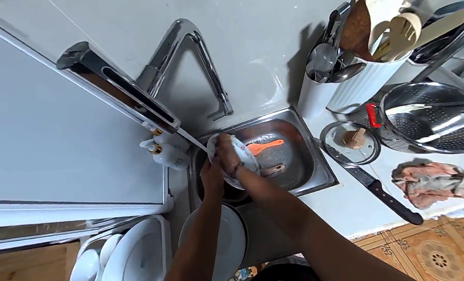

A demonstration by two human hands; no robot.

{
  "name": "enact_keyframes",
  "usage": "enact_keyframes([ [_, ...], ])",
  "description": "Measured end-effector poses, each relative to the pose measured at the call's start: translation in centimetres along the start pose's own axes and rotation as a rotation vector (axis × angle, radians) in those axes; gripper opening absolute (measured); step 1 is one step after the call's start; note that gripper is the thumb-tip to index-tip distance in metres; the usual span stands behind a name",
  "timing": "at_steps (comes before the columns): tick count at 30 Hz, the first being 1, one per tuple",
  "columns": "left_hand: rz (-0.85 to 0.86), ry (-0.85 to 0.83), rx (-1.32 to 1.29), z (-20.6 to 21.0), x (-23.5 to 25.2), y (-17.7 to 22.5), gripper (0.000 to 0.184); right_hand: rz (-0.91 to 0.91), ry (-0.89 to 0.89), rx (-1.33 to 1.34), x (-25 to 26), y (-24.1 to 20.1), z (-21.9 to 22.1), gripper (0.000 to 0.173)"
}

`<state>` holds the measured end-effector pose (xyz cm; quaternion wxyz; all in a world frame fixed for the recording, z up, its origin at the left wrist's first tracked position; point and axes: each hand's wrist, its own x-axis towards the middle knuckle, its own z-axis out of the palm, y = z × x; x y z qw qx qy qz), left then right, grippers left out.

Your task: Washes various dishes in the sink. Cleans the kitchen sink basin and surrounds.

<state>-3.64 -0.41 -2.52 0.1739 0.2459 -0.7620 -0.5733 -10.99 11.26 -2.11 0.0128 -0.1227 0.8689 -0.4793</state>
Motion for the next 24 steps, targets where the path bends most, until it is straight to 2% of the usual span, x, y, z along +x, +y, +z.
enact_keyframes([
  [2, 0.019, 0.074, 0.013, -1.0, 1.2, -1.2, 0.038, -0.26, -0.096, 0.098, -3.3, 0.7, 3.1, 0.052],
  [4, 0.037, 0.122, 0.027, -2.6, 0.8, 0.9, 0.048, -0.381, -0.255, 0.216, -7.0, 3.6, 3.4, 0.051],
  [6, 0.055, 0.159, 0.032, -4.1, 0.8, 1.9, 0.052, -0.41, -0.173, 0.104, -7.6, 10.2, 4.2, 0.051],
  [8, 0.031, 0.147, 0.031, -4.3, 0.0, 2.5, 0.049, -0.262, -0.04, -0.121, -4.8, 14.4, 4.0, 0.053],
  [9, 0.012, 0.121, 0.036, -4.1, -0.3, 2.8, 0.047, -0.121, -0.009, -0.206, -2.9, 13.3, 1.8, 0.056],
  [11, -0.03, 0.057, 0.028, -2.6, -1.0, 3.2, 0.042, 0.073, 0.006, -0.261, 0.2, 6.8, -4.1, 0.062],
  [13, -0.032, 0.02, -0.014, -0.8, -1.5, 2.4, 0.037, 0.004, 0.014, -0.174, 0.6, 0.8, -5.8, 0.063],
  [15, 0.022, 0.026, -0.072, 0.0, -0.8, 0.1, 0.037, -0.182, -0.007, -0.037, -1.2, -1.6, -3.0, 0.056],
  [17, 0.064, 0.078, -0.057, -1.2, 0.7, -0.8, 0.04, -0.394, -0.054, 0.186, -4.2, 1.4, 1.6, 0.047],
  [19, 0.035, 0.167, 0.029, -3.8, 0.7, 0.5, 0.045, -0.489, -0.203, 0.262, -7.4, 6.2, 3.0, 0.047],
  [20, 0.025, 0.192, 0.042, -4.8, 0.7, 1.1, 0.046, -0.495, -0.197, 0.239, -7.7, 9.1, 3.0, 0.045],
  [22, 0.018, 0.196, 0.044, -5.4, 0.2, 1.3, 0.045, -0.415, -0.142, 0.031, -5.8, 14.0, 2.4, 0.044],
  [24, 0.02, 0.159, 0.042, -4.5, 0.1, 0.6, 0.046, -0.189, -0.125, -0.221, -2.0, 15.6, 0.3, 0.044],
])
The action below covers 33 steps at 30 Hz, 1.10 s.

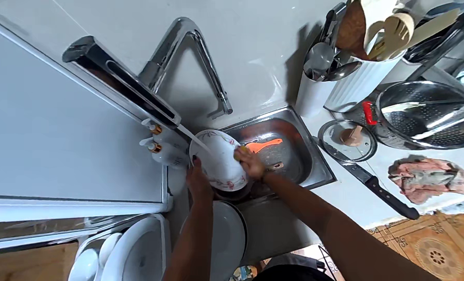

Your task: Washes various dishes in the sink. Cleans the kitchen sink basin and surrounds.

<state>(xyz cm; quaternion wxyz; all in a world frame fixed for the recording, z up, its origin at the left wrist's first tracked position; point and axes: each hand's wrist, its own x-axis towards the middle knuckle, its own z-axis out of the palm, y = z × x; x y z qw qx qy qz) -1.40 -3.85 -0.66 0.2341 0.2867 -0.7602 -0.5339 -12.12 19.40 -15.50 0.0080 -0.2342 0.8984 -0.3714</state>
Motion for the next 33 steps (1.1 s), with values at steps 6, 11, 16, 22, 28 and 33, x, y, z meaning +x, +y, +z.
enact_keyframes([
  [6, 0.043, 0.049, -0.032, 2.4, -1.2, 1.7, 0.045, -0.021, 0.073, 0.28, -3.4, -6.3, 5.3, 0.05],
  [11, 0.058, 0.062, -0.069, 1.6, -1.3, 3.1, 0.042, -0.256, 0.063, 0.326, -7.9, -8.0, 1.9, 0.049],
  [16, -0.006, -0.055, -0.056, 0.1, -1.1, 0.8, 0.046, 0.247, 0.048, -0.109, -0.1, -4.2, -8.9, 0.056],
  [22, 0.08, -0.173, -0.068, 4.7, 1.3, -1.9, 0.038, 0.049, 0.231, 0.086, 0.4, -16.3, -8.5, 0.053],
  [28, 0.036, -0.196, 0.109, 5.0, 3.2, 4.6, 0.053, -0.158, 0.129, -0.046, -5.6, -2.9, 0.5, 0.06],
  [33, 0.244, -0.501, 0.298, 5.2, -0.7, 15.5, 0.043, 0.469, 0.111, 0.156, -5.2, 1.7, -14.5, 0.052],
])
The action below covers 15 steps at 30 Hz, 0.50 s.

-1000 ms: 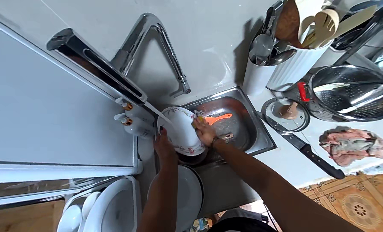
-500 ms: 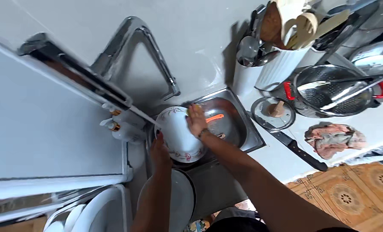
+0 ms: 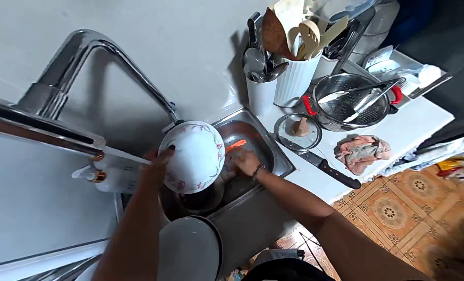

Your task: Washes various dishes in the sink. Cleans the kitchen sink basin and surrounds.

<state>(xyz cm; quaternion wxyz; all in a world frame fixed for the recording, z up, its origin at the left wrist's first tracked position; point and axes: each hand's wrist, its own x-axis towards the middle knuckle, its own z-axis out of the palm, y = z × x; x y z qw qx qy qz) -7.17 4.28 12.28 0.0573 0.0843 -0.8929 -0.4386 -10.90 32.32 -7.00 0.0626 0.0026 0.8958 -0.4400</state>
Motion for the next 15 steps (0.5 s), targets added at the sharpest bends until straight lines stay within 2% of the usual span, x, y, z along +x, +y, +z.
enact_keyframes([
  [3, -0.029, -0.132, 0.088, -1.3, -2.3, 8.6, 0.032, 0.062, -0.056, 0.355, -1.9, -4.2, -6.4, 0.076],
  [4, -0.02, -0.171, 0.091, -1.4, -2.3, 10.2, 0.029, 0.073, -0.111, 0.459, -2.3, -4.6, -6.5, 0.077],
  [6, 0.025, -0.23, 0.11, -1.7, -2.3, 12.0, 0.029, 0.143, -0.251, 0.651, -2.2, -4.0, -3.9, 0.064],
  [8, 0.021, -0.238, 0.155, -1.8, -2.3, 12.4, 0.034, 0.277, -0.42, 0.938, -1.0, -1.0, 3.2, 0.048],
  [10, -0.065, -0.2, 0.127, -1.6, -2.2, 11.7, 0.039, 0.399, -0.511, 1.196, -1.4, 0.5, 8.9, 0.046],
  [11, -0.129, -0.174, 0.087, -1.5, -2.3, 10.8, 0.04, 0.43, -0.501, 1.285, -2.0, 0.7, 10.3, 0.046],
  [13, -0.186, -0.124, 0.091, -1.3, -2.5, 8.2, 0.037, 0.46, -0.403, 1.373, -3.5, 0.7, 10.8, 0.042],
  [15, -0.261, -0.177, 0.154, -2.0, -3.7, 6.7, 0.038, 0.414, -0.346, 1.363, -5.0, 0.2, 8.7, 0.04],
])
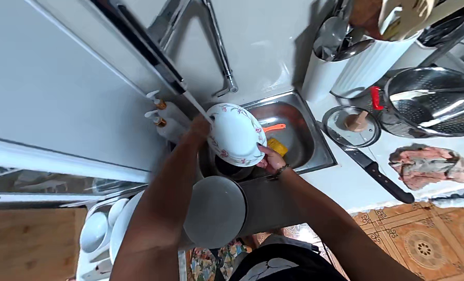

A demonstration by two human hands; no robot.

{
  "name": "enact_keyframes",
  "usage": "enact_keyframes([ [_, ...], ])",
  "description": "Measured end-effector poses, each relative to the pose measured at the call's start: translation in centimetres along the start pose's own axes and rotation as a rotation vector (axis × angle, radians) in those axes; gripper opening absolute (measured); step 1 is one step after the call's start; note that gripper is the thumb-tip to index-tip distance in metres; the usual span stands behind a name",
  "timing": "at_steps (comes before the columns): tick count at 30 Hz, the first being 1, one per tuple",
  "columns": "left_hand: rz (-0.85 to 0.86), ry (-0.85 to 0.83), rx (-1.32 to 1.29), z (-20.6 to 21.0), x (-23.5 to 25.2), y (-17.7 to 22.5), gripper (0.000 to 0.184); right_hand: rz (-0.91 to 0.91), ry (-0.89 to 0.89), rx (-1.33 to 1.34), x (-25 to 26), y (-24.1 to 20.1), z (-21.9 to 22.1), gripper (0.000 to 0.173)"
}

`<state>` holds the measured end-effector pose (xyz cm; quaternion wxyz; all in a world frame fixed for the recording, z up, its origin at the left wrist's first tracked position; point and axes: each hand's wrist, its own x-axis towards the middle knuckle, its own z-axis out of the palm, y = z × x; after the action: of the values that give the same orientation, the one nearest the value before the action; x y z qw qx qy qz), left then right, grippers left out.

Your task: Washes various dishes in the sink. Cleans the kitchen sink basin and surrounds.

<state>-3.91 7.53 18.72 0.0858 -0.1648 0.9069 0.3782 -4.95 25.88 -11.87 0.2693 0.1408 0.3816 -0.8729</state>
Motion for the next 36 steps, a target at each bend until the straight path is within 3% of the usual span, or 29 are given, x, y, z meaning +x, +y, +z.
enact_keyframes([
  [4, -0.125, -0.25, -0.198, -0.5, -2.2, -4.6, 0.039, -0.016, 0.138, -0.106, -6.5, -5.8, 1.8, 0.036],
  [7, -0.109, -0.45, -0.04, -1.2, -4.1, -9.5, 0.052, 0.037, 0.291, -0.156, -9.4, -8.7, 1.6, 0.038],
  [10, 0.077, -0.617, 0.192, -1.5, -0.4, -24.0, 0.067, 0.039, 0.383, -0.186, -12.4, -11.1, 0.4, 0.034],
  [11, 0.052, -0.633, 0.201, -1.4, 0.3, -26.6, 0.065, 0.032, 0.405, -0.204, -13.5, -12.1, -0.1, 0.032],
  [14, -0.1, -0.517, 0.07, -0.1, 0.3, -29.2, 0.054, -0.021, 0.403, -0.349, -18.3, -15.3, -1.2, 0.029],
  [16, -0.209, -0.424, -0.077, 1.4, 1.1, -31.7, 0.061, -0.074, 0.357, -0.512, -21.6, -17.3, -2.1, 0.028],
  [18, -0.272, -0.419, -0.058, 1.5, 1.7, -33.2, 0.061, -0.124, 0.323, -0.62, -24.3, -18.6, -3.1, 0.025],
  [20, -0.208, -0.529, -0.051, -0.1, 1.3, -32.5, 0.059, -0.146, 0.284, -0.659, -26.1, -18.9, -4.4, 0.025],
  [21, -0.18, -0.577, -0.041, -1.9, -0.6, -29.1, 0.055, -0.148, 0.264, -0.664, -26.7, -18.8, -5.3, 0.027],
  [23, -0.376, -0.572, 0.104, -5.8, -6.2, -17.8, 0.043, -0.143, 0.235, -0.677, -27.5, -18.1, -7.0, 0.031],
  [25, -0.429, -0.644, 0.166, -7.4, -8.0, -12.8, 0.04, -0.141, 0.2, -0.678, -28.1, -17.2, -8.4, 0.033],
  [27, -0.31, -0.774, 0.138, -7.0, -6.3, -14.9, 0.039, -0.143, 0.138, -0.667, -28.3, -16.2, -9.5, 0.035],
  [29, -0.3, -0.712, 0.062, -4.7, -4.4, -18.8, 0.034, -0.141, 0.076, -0.67, -28.3, -15.3, -10.3, 0.036],
  [30, -0.191, -0.727, -0.014, -3.4, -2.2, -23.5, 0.033, -0.132, 0.047, -0.677, -28.3, -14.8, -10.5, 0.037],
  [31, 0.032, -0.814, -0.126, -2.0, 1.6, -30.3, 0.036, -0.123, 0.027, -0.685, -28.1, -14.4, -10.6, 0.037],
  [32, 0.025, -0.814, -0.141, -0.7, 3.7, -33.7, 0.037, -0.114, 0.01, -0.694, -27.9, -13.9, -10.7, 0.037],
  [34, -0.091, -0.743, -0.143, 0.4, 4.6, -35.1, 0.033, -0.088, -0.03, -0.699, -27.5, -12.9, -10.9, 0.038],
  [36, -0.091, -0.718, -0.203, 0.6, 4.1, -34.4, 0.031, -0.06, -0.07, -0.691, -27.0, -11.9, -10.8, 0.038],
])
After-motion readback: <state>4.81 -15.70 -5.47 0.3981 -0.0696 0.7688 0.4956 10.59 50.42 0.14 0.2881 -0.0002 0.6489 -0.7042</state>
